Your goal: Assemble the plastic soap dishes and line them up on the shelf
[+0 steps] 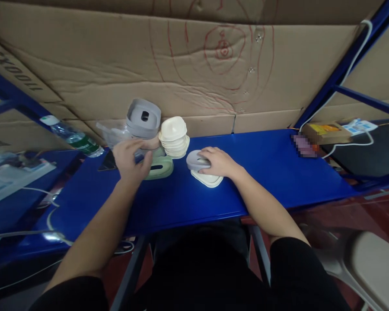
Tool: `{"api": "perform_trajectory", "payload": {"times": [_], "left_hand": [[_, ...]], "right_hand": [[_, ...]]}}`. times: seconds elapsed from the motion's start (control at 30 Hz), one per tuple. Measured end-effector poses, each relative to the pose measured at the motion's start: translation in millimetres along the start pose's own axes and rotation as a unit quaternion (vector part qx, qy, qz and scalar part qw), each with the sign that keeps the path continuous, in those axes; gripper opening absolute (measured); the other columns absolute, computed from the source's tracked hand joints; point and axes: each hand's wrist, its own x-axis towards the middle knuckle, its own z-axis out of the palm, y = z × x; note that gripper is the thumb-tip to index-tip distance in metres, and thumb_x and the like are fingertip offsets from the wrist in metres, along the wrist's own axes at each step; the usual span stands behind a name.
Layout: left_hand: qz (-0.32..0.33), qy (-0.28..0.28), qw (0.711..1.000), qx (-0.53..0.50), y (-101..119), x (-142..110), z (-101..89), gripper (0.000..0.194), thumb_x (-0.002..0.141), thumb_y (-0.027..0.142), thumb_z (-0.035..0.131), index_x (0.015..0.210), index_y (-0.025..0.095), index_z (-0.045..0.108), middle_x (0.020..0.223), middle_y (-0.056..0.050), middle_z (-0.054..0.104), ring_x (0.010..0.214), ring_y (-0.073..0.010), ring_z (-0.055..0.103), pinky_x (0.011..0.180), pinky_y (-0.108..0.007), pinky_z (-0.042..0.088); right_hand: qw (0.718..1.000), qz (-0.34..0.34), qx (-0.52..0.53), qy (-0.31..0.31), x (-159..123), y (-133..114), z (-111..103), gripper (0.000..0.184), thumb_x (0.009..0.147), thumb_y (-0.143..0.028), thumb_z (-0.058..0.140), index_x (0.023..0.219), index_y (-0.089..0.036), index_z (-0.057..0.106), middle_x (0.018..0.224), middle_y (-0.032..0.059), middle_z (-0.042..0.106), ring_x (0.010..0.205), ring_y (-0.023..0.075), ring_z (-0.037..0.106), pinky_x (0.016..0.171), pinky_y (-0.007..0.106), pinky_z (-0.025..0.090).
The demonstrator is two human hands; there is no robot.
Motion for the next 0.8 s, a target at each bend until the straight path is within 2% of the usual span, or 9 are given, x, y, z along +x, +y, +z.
{"api": "perform_trajectory", "payload": {"times": [0.13,0.27,0.43,0.6,0.8], "left_hand": [[0.062,-0.088,0.993,-0.041,20,-3,10.9,0.032,0.087,0.038,0.068,0.115,0.022,0.064,0.119,-0.012,0.071,0.113,-0.0284,0.066,0.099,-0.046,0.048],[0.075,-0.142,0.985,-0.059,30,-3,15.4,0.035,0.085,0.036,0.070,0.116,0.023,0.064,0.126,-0.013,0.070,0.117,-0.0302,0.065,0.099,-0.046,0.049],[0.065,-0.192,0.979,-0.034,46,13,14.6,0.033,0.087,0.034,0.066,0.118,0.022,0.067,0.126,-0.014,0.071,0.115,-0.0319,0.067,0.095,-0.046,0.049],[0.037,-0.228,0.973,-0.025,67,31,16.3,0.030,0.089,0.033,0.062,0.115,0.019,0.069,0.111,-0.012,0.076,0.106,-0.0315,0.069,0.095,-0.047,0.048],[0.027,-0.237,0.969,-0.068,81,21,25.6,0.029,0.091,0.033,0.062,0.116,0.019,0.067,0.105,-0.011,0.076,0.101,-0.0310,0.069,0.094,-0.046,0.050]], "right_hand": [[0.995,-0.045,0.055,0.071,1,1,-4,0.061,0.084,-0.052,0.079,0.136,-0.022,0.068,0.141,0.0125,0.067,0.132,0.0328,0.061,0.112,0.053,0.046],[0.982,-0.084,0.130,0.108,0,-3,-9,0.050,0.089,-0.049,0.076,0.130,-0.021,0.071,0.132,0.0109,0.073,0.126,0.0280,0.066,0.110,0.049,0.049],[0.968,-0.112,0.198,0.103,1,-2,-19,0.048,0.082,-0.047,0.083,0.123,-0.023,0.074,0.125,0.0090,0.076,0.120,0.0262,0.069,0.107,0.047,0.052],[0.959,-0.114,0.247,0.082,2,10,-32,0.044,0.084,-0.045,0.081,0.121,-0.021,0.075,0.121,0.0090,0.077,0.112,0.0238,0.072,0.098,0.042,0.056],[0.944,-0.125,0.291,0.089,-12,22,-27,0.047,0.082,-0.044,0.083,0.120,-0.018,0.074,0.122,0.0126,0.076,0.114,0.0255,0.072,0.100,0.042,0.056]]}}
